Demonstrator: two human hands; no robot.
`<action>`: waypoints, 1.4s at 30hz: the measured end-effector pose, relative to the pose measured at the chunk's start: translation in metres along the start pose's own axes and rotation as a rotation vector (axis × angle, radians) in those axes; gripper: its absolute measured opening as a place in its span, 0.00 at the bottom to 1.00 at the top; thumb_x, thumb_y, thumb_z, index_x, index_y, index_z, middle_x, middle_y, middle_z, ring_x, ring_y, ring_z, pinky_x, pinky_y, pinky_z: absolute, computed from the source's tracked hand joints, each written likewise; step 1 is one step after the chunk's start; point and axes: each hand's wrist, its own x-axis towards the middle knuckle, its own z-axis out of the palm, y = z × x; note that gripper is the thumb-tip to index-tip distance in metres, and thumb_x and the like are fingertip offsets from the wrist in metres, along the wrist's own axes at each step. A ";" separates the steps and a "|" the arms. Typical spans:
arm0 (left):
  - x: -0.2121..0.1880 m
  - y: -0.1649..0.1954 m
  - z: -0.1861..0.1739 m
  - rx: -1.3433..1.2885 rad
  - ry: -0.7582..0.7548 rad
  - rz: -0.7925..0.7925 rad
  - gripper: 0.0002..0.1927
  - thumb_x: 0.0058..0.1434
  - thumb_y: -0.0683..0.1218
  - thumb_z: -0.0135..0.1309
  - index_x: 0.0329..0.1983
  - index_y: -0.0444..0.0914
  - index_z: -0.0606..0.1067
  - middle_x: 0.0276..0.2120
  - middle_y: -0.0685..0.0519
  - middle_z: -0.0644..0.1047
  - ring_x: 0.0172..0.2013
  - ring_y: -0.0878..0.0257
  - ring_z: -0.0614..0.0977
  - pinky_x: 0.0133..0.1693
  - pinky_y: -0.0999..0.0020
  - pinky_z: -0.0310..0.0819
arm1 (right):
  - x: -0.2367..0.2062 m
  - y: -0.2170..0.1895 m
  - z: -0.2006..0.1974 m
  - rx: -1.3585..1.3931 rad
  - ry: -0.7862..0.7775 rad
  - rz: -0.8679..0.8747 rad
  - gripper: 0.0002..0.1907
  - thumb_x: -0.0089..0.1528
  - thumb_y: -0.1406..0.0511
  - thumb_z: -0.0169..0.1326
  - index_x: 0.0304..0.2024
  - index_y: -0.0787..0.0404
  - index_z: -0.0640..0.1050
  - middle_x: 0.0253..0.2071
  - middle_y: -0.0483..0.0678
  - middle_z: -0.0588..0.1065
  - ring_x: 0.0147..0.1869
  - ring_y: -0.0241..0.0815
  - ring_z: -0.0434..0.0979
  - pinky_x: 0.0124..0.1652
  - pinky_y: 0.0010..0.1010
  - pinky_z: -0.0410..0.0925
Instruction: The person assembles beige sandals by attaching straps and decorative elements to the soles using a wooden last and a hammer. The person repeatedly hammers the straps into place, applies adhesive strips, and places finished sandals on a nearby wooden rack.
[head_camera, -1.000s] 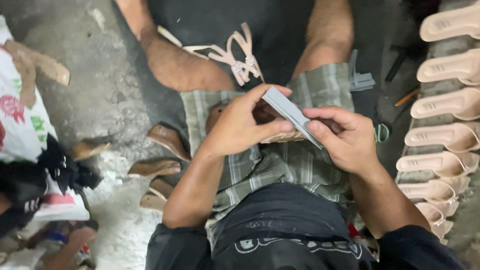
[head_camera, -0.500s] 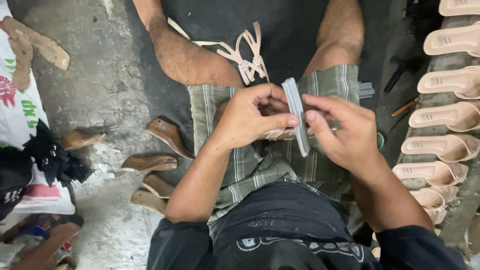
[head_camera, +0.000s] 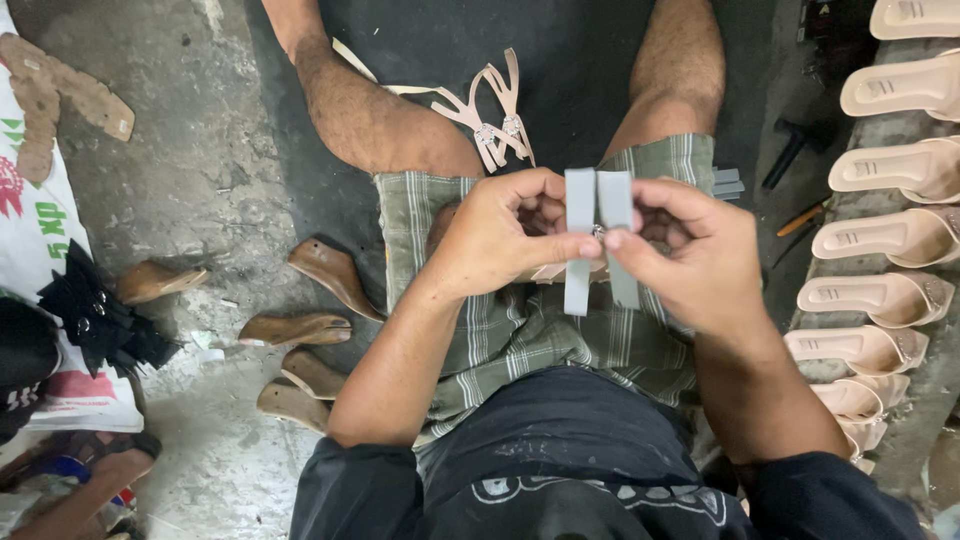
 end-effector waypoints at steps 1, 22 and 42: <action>0.001 -0.002 -0.001 0.007 0.019 0.001 0.12 0.60 0.41 0.69 0.43 0.31 0.79 0.33 0.54 0.81 0.34 0.71 0.80 0.38 0.74 0.77 | -0.001 0.004 -0.006 0.093 0.012 0.023 0.16 0.61 0.71 0.61 0.51 0.70 0.77 0.43 0.42 0.78 0.45 0.30 0.78 0.47 0.20 0.73; -0.057 0.044 -0.020 0.805 0.219 0.170 0.30 0.54 0.43 0.66 0.60 0.33 0.72 0.58 0.43 0.78 0.57 0.53 0.79 0.59 0.58 0.71 | -0.014 0.019 -0.029 -0.045 0.067 -0.047 0.09 0.72 0.76 0.55 0.55 0.74 0.78 0.47 0.56 0.78 0.46 0.38 0.82 0.48 0.24 0.76; -0.050 -0.030 -0.007 0.572 0.693 0.328 0.21 0.58 0.47 0.70 0.49 0.37 0.75 0.58 0.46 0.72 0.59 0.52 0.77 0.62 0.58 0.72 | -0.014 0.044 0.001 -0.220 -0.010 -0.004 0.07 0.71 0.73 0.54 0.50 0.68 0.80 0.49 0.52 0.77 0.44 0.40 0.82 0.44 0.28 0.75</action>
